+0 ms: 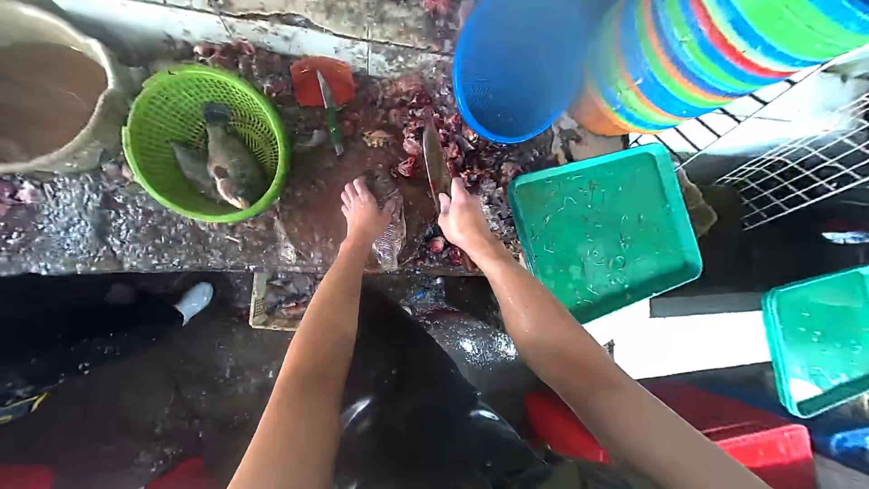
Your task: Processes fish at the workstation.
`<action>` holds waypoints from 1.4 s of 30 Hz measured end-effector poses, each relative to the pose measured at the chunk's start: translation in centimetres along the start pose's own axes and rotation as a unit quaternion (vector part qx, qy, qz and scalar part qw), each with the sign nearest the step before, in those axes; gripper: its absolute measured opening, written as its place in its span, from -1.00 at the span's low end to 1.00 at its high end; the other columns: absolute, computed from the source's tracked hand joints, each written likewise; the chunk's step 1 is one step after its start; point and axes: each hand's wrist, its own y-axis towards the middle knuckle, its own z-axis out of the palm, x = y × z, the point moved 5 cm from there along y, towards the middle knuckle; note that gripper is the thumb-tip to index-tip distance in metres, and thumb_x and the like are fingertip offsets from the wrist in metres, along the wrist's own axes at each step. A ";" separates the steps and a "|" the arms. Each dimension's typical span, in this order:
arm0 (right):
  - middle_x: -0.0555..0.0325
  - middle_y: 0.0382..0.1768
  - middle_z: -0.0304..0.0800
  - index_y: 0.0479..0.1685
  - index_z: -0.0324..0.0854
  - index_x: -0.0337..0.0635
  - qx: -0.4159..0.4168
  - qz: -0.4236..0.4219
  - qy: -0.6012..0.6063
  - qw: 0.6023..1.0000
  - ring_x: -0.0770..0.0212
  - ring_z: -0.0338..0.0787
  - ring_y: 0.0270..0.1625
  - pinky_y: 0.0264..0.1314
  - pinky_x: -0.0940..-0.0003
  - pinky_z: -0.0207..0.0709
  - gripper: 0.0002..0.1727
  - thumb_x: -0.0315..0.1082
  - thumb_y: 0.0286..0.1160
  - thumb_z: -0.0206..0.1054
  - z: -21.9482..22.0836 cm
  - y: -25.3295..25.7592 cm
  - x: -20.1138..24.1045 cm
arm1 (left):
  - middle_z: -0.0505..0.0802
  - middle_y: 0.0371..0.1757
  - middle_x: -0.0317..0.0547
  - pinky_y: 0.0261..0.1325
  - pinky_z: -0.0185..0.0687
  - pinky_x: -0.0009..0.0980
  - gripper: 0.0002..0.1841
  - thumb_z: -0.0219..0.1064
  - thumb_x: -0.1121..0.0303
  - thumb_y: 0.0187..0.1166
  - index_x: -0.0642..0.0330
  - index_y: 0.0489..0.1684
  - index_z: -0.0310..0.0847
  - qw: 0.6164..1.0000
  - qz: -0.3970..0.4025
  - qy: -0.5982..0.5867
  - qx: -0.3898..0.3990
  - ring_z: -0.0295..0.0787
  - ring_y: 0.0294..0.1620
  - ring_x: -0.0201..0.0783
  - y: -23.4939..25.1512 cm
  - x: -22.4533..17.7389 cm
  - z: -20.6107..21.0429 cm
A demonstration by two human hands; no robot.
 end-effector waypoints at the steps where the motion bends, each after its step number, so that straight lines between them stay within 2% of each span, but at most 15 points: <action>1: -0.23 -0.13 0.85 0.69 0.29 -0.20 -0.023 -0.022 -0.001 0.999 -0.25 0.90 -0.05 -0.02 -0.23 0.74 -0.44 -0.10 0.84 0.04 0.3 0.5 0.8 | 0.43 0.62 0.43 0.57 0.32 0.38 -0.06 0.56 -0.04 0.37 0.30 0.69 0.22 1.000 0.005 0.000 0.002 0.30 0.67 0.42 0.7 0.1 0.3; 3: -0.21 -0.18 0.83 0.61 0.30 -0.21 0.014 -0.053 -0.035 0.998 -0.26 0.89 -0.09 -0.10 -0.25 0.74 -0.49 -0.14 0.81 0.05 2.1 2.4 2.1 | 0.44 0.61 0.42 0.58 0.35 0.33 -0.05 0.58 -0.04 0.35 0.33 0.68 0.21 1.000 0.000 -0.007 0.001 0.33 0.65 0.39 1.4 0.3 0.7; 5: -0.29 -0.03 0.80 0.46 0.41 -0.19 0.109 -0.034 -0.087 0.990 -0.34 0.85 0.04 -0.05 -0.37 0.69 -0.53 -0.19 0.65 0.22 4.2 4.7 2.0 | 0.45 0.61 0.42 0.61 0.39 0.23 -0.04 0.59 -0.04 0.33 0.35 0.67 0.20 1.000 -0.009 -0.012 -0.014 0.37 0.64 0.36 1.4 0.7 1.1; 6: -0.31 0.04 0.78 0.42 0.43 -0.20 0.122 -0.016 -0.096 0.988 -0.35 0.83 0.09 -0.02 -0.39 0.68 -0.53 -0.20 0.60 0.28 4.6 5.3 1.6 | 0.44 0.61 0.41 0.63 0.39 0.18 -0.03 0.59 -0.04 0.33 0.36 0.66 0.19 0.999 -0.014 -0.020 -0.021 0.37 0.65 0.33 1.1 1.0 1.1; 9: -0.35 0.12 0.76 0.59 0.32 -0.28 0.074 0.045 -0.068 0.994 -0.35 0.84 0.12 0.03 -0.36 0.70 -0.41 -0.23 0.60 0.25 2.7 5.3 0.1 | 0.37 0.65 0.46 0.67 0.34 0.19 -0.05 0.54 0.02 0.40 0.39 0.70 0.12 0.998 -0.023 -0.056 -0.031 0.32 0.68 0.36 1.2 1.0 0.5; 11: -0.35 0.06 0.77 0.64 0.27 -0.27 0.082 0.038 -0.035 0.995 -0.35 0.85 0.07 0.03 -0.34 0.70 -0.43 -0.17 0.76 0.13 2.0 2.7 -1.5 | 0.31 0.72 0.47 0.68 0.15 0.39 -0.13 0.31 -0.04 0.55 0.34 0.77 0.08 0.998 -0.022 -0.054 -0.026 0.15 0.76 0.42 1.6 1.3 -0.3; 13: -0.32 -0.04 0.76 0.52 0.35 -0.26 0.107 0.020 -0.014 0.994 -0.31 0.85 -0.05 -0.07 -0.31 0.71 -0.51 -0.10 0.84 0.06 1.9 -1.4 -2.7 | 0.36 0.69 0.44 0.63 0.10 0.48 -0.21 0.16 -0.13 0.67 0.30 0.73 0.19 0.999 0.010 -0.036 -0.035 0.15 0.75 0.43 2.8 1.0 -1.1; 18: -0.19 -0.10 0.79 0.55 0.32 -0.20 0.222 0.014 -0.030 0.974 -0.18 0.86 0.04 0.10 -0.17 0.72 -0.51 -0.07 0.86 0.00 4.4 -7.8 -2.5 | 0.51 0.58 0.27 0.50 0.27 0.38 -0.48 0.01 0.03 0.77 0.18 0.55 0.37 0.995 0.069 0.073 -0.018 0.31 0.68 0.29 6.0 -0.6 0.4; 21: -0.15 -0.14 0.78 0.39 0.40 -0.18 0.253 0.015 -0.031 0.967 -0.16 0.86 0.01 0.04 -0.15 0.72 -0.59 -0.08 0.84 0.02 6.4 -8.4 -2.0 | 0.49 0.59 0.22 0.51 0.26 0.32 -0.53 -0.07 0.08 0.80 0.18 0.50 0.34 0.994 0.045 0.093 -0.024 0.28 0.70 0.24 6.3 -0.4 1.2; 25: -0.15 -0.16 0.79 0.38 0.38 -0.19 0.234 0.039 -0.025 0.971 -0.17 0.88 -0.01 0.01 -0.12 0.74 -0.60 -0.10 0.82 0.05 8.1 -7.9 -0.9 | 0.46 0.61 0.17 0.48 0.23 0.36 -0.57 -0.14 0.09 0.80 0.15 0.42 0.34 0.994 0.030 0.103 -0.031 0.22 0.73 0.22 6.4 -0.2 1.2; 29: -0.18 -0.26 0.78 0.42 0.31 -0.21 0.134 0.071 0.011 0.988 -0.24 0.89 -0.15 -0.19 -0.18 0.75 -0.56 -0.09 0.81 0.07 10.2 -5.4 1.0 | 0.47 0.58 0.16 0.47 0.25 0.34 -0.61 -0.14 0.13 0.80 0.13 0.36 0.38 0.994 0.024 0.100 -0.029 0.23 0.71 0.22 6.7 -0.4 1.2; 32: -0.18 -0.18 0.81 0.54 0.29 -0.19 0.115 0.091 0.027 0.989 -0.22 0.90 -0.07 -0.11 -0.17 0.76 -0.49 -0.06 0.81 0.06 10.6 -3.1 2.1 | 0.50 0.60 0.20 0.48 0.28 0.36 -0.57 -0.08 0.15 0.78 0.20 0.42 0.40 0.994 0.029 0.092 -0.042 0.29 0.70 0.24 7.0 -0.3 0.7; 36: -0.21 -0.07 0.82 0.57 0.28 -0.16 0.108 0.093 0.057 0.988 -0.24 0.89 0.01 -0.05 -0.20 0.76 -0.47 -0.05 0.78 0.10 10.4 -1.6 2.9 | 0.49 0.64 0.18 0.52 0.24 0.37 -0.54 -0.10 0.14 0.77 0.16 0.50 0.37 0.993 0.018 0.099 -0.054 0.26 0.74 0.20 7.3 -0.5 0.3; 40: -0.26 -0.10 0.80 0.51 0.29 -0.13 0.055 0.058 0.096 0.992 -0.30 0.88 -0.06 -0.18 -0.29 0.74 -0.47 -0.10 0.67 0.24 9.2 0.5 4.0 | 0.44 0.68 0.28 0.62 0.15 0.45 -0.48 -0.11 0.12 0.79 0.23 0.58 0.35 0.993 0.001 0.102 -0.056 0.21 0.77 0.28 6.3 -1.8 -0.6; 42: -0.27 -0.06 0.81 0.58 0.25 -0.14 0.055 0.044 0.098 0.993 -0.31 0.88 -0.02 -0.09 -0.30 0.74 -0.40 -0.11 0.63 0.27 8.8 0.3 3.7 | 0.46 0.67 0.28 0.61 0.17 0.44 -0.49 -0.08 0.11 0.80 0.24 0.56 0.38 0.993 -0.006 0.100 -0.065 0.24 0.75 0.29 6.5 -2.1 -0.7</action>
